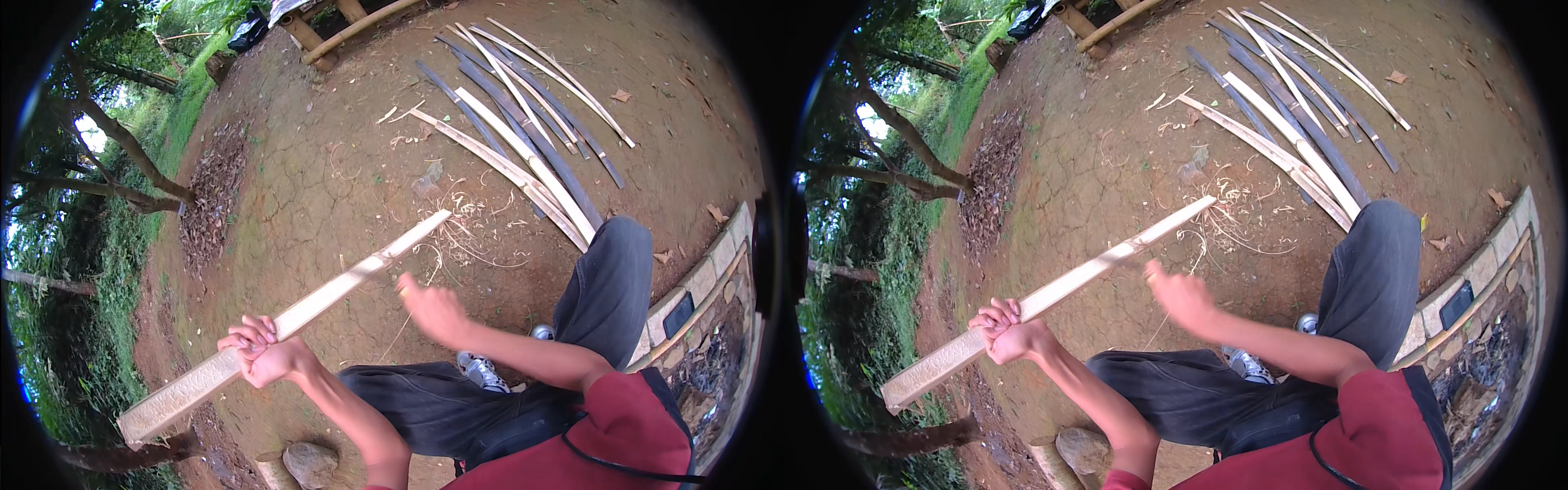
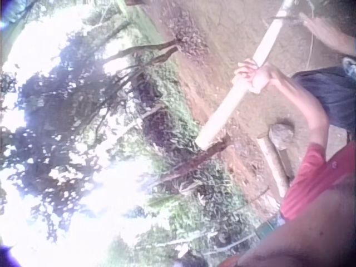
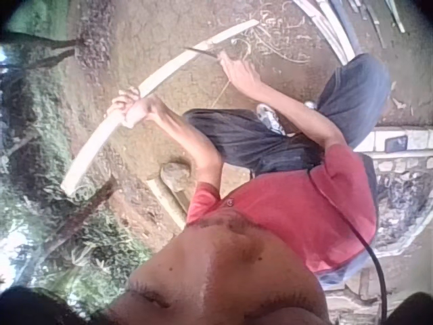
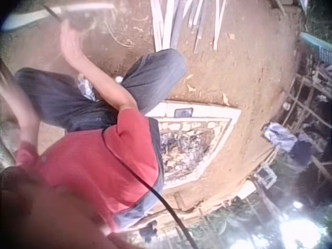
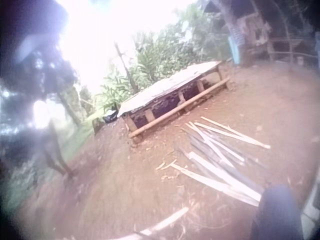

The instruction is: The person shaves a piece of wood using a knife, creating wood curls on the ground.

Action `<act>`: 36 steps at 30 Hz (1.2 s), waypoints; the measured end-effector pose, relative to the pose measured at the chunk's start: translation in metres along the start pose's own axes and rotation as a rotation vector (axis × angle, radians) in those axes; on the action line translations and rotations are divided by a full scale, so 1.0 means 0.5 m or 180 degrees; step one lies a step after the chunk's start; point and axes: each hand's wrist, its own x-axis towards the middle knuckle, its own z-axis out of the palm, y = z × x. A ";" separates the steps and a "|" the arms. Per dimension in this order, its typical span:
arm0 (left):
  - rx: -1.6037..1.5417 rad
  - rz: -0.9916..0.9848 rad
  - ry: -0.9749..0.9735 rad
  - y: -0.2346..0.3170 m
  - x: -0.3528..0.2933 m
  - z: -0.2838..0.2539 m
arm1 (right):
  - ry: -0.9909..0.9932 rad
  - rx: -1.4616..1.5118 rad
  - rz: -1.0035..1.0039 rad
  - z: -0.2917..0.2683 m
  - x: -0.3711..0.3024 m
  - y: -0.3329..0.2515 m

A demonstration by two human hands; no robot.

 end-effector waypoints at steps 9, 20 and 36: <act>-0.0099 0.0050 -0.0113 0.002 0.012 -0.006 | 0.0154 0.0232 -0.0481 0.000 -0.009 -0.015; -0.0130 0.0190 -0.0178 0.012 0.007 0.005 | 0.0240 0.0260 -0.0165 -0.009 0.011 0.008; -0.0201 0.0074 -0.0134 -0.002 -0.006 0.012 | 0.0556 0.0156 -0.0694 0.011 -0.011 0.002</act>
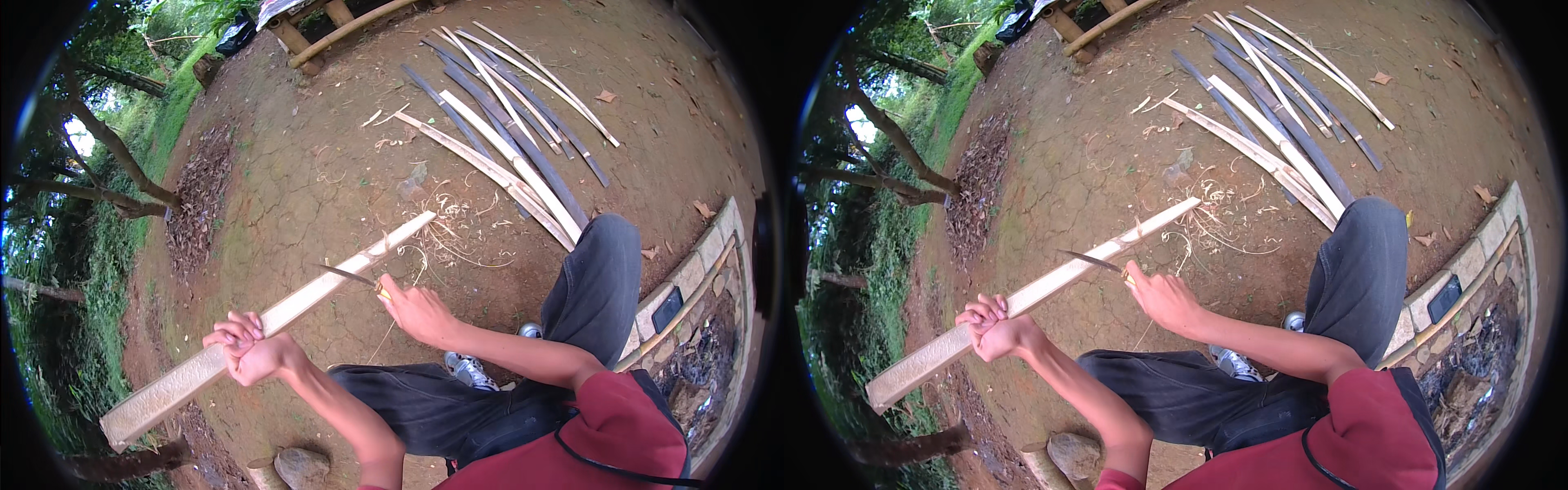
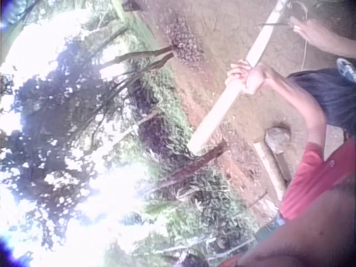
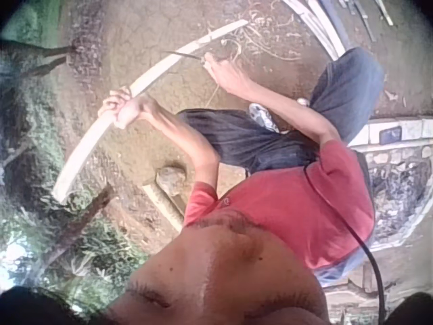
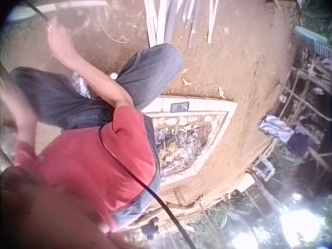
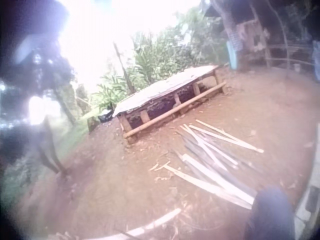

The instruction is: The person shaves a piece of wood using a knife, creating wood curls on the ground.

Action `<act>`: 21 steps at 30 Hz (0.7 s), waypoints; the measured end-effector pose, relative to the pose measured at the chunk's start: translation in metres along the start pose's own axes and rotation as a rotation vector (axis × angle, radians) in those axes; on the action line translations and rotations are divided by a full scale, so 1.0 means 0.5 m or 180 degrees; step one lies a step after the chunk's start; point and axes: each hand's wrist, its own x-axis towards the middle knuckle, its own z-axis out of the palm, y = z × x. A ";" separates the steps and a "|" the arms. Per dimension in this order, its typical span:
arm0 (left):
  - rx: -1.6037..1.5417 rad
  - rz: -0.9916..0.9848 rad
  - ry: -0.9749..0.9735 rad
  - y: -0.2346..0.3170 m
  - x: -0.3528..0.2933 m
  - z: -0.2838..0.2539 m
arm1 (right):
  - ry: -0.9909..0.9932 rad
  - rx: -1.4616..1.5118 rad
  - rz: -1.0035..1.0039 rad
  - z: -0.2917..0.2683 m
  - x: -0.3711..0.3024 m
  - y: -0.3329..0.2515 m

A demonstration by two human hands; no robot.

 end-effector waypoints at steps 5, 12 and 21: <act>0.0111 -0.0044 -0.0063 0.008 -0.008 0.021 | -0.0143 0.0053 0.1175 0.038 0.057 0.166; 0.0288 0.0015 -0.0014 0.008 -0.009 0.027 | -0.0036 0.0189 0.0368 -0.013 0.030 0.025; 0.0303 -0.0042 -0.0110 0.003 -0.003 0.048 | 0.0095 0.0095 0.0877 0.041 0.075 0.206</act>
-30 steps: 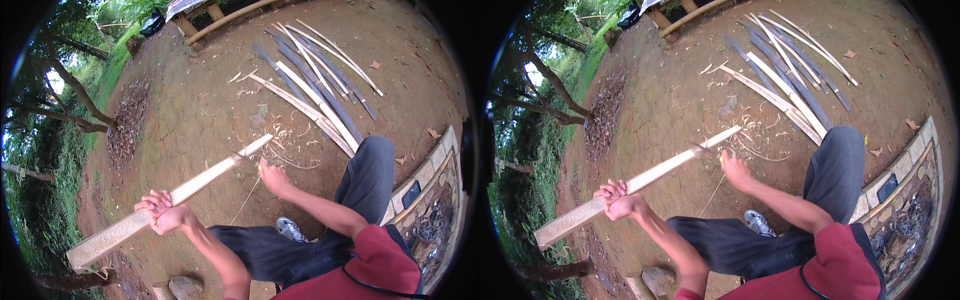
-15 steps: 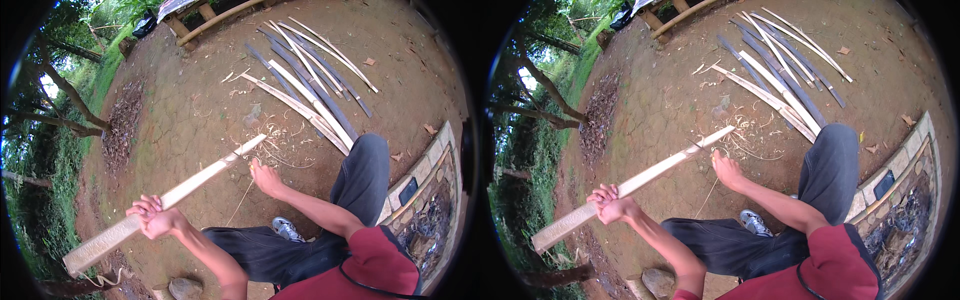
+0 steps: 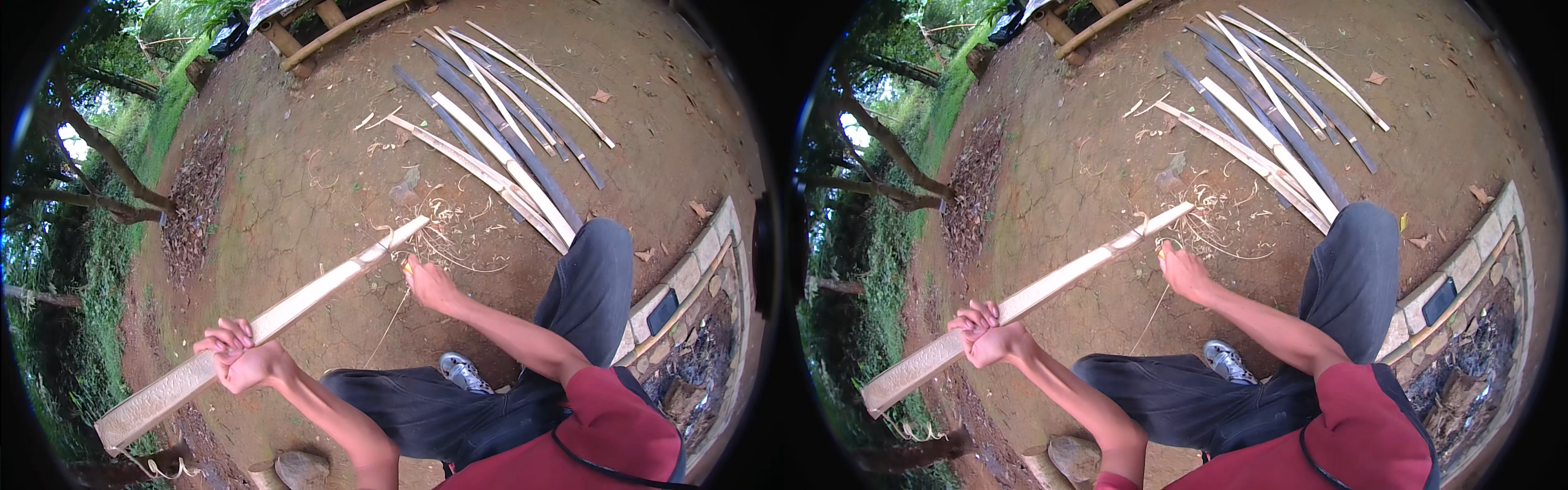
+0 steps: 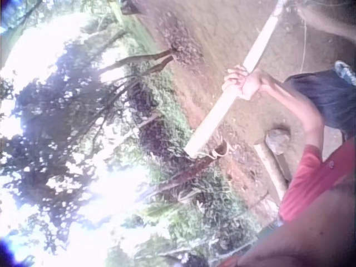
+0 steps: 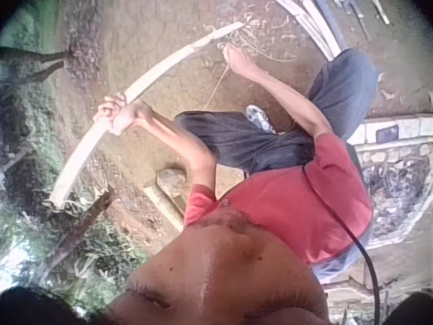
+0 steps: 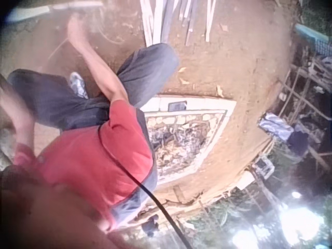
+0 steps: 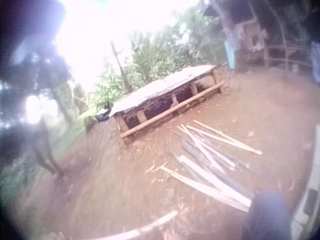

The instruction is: The person shaves a piece of wood using a knife, creating wood curls on the ground.

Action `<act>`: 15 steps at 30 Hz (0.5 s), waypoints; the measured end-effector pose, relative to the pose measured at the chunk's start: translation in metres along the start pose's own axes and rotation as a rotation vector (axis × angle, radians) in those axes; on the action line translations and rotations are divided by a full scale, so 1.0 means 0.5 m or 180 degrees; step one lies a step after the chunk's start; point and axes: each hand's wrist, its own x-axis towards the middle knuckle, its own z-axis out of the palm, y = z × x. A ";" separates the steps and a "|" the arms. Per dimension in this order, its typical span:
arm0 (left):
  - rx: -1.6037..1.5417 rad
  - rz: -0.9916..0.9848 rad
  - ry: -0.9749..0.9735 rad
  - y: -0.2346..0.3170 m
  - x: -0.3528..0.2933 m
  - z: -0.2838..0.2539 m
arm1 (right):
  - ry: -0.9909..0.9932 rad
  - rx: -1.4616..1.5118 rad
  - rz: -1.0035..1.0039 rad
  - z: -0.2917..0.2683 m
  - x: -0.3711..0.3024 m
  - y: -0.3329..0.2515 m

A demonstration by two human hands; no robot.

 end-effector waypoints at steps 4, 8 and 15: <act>-0.0028 0.0087 -0.0044 -0.002 0.016 -0.002 | -0.0133 0.0369 -0.0089 -0.082 -0.043 -0.113; -0.0017 -0.0015 -0.0071 -0.008 -0.010 0.017 | 0.0070 0.0320 -0.0768 -0.084 -0.080 -0.155; 0.0117 0.0083 0.0005 -0.002 0.001 0.034 | 0.0265 0.0095 -0.0081 0.036 -0.032 0.009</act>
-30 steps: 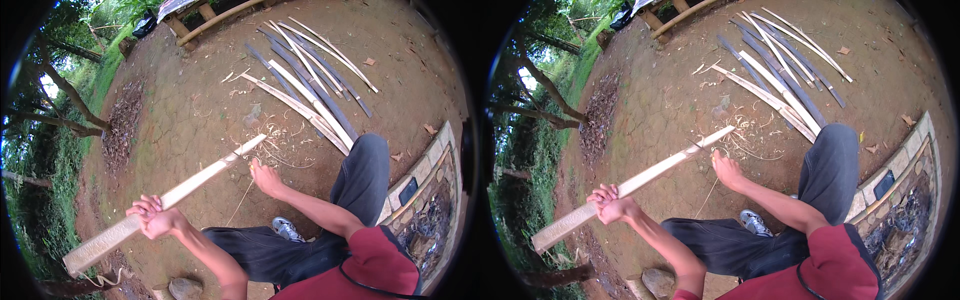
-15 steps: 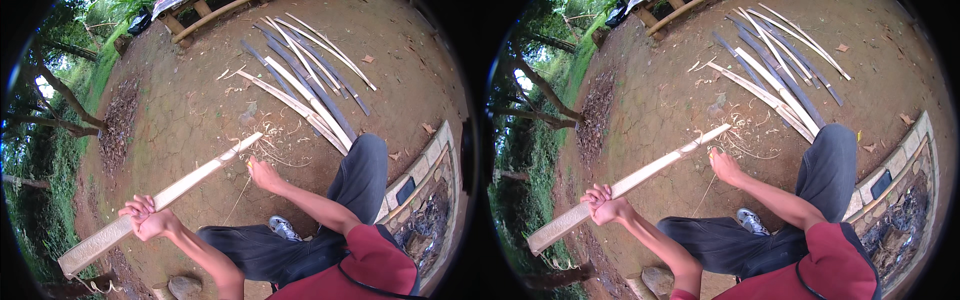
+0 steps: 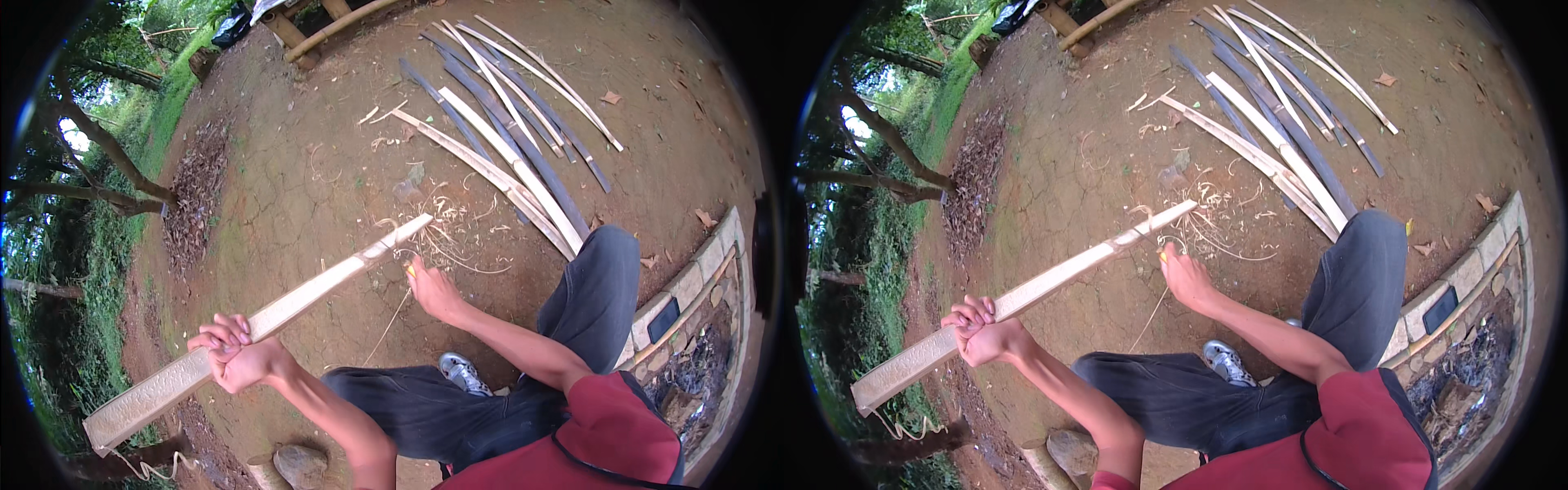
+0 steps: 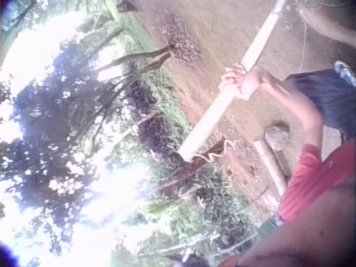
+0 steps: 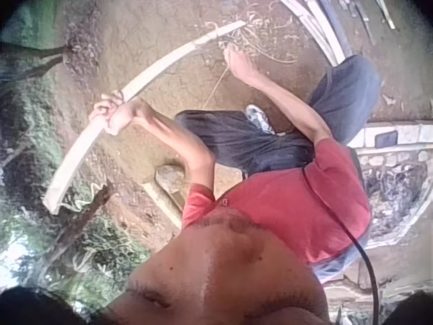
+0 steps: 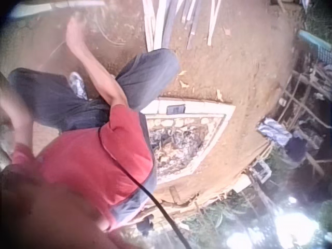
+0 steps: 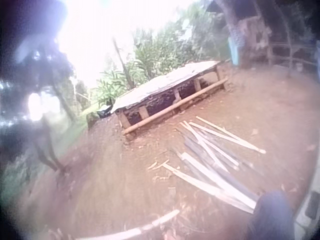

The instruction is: The person shaves a piece of wood using a knife, creating wood curls on the ground.

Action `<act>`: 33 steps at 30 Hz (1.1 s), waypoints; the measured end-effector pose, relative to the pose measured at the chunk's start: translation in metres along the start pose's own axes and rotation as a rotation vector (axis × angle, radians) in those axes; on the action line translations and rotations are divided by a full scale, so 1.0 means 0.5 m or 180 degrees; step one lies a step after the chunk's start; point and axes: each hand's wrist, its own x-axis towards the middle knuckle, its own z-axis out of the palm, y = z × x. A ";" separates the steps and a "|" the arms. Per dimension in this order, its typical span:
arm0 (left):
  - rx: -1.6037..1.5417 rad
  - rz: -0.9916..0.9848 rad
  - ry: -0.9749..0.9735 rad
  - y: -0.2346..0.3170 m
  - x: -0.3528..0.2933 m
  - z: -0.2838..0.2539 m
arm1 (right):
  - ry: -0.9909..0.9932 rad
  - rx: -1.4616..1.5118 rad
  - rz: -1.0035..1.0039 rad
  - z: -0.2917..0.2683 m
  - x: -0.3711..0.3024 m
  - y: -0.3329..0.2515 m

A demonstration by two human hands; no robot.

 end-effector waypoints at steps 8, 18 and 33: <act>-0.0178 -0.0084 -0.0360 0.000 -0.018 0.021 | -0.0027 -0.0523 -0.0100 -0.040 0.036 -0.008; -0.0181 -0.0148 -0.0392 0.001 0.000 0.020 | -0.0219 0.0286 -0.0339 -0.094 0.000 -0.139; -0.0286 -0.0192 -0.0324 -0.010 0.011 0.017 | -0.0402 -0.0101 0.0066 -0.050 0.040 -0.045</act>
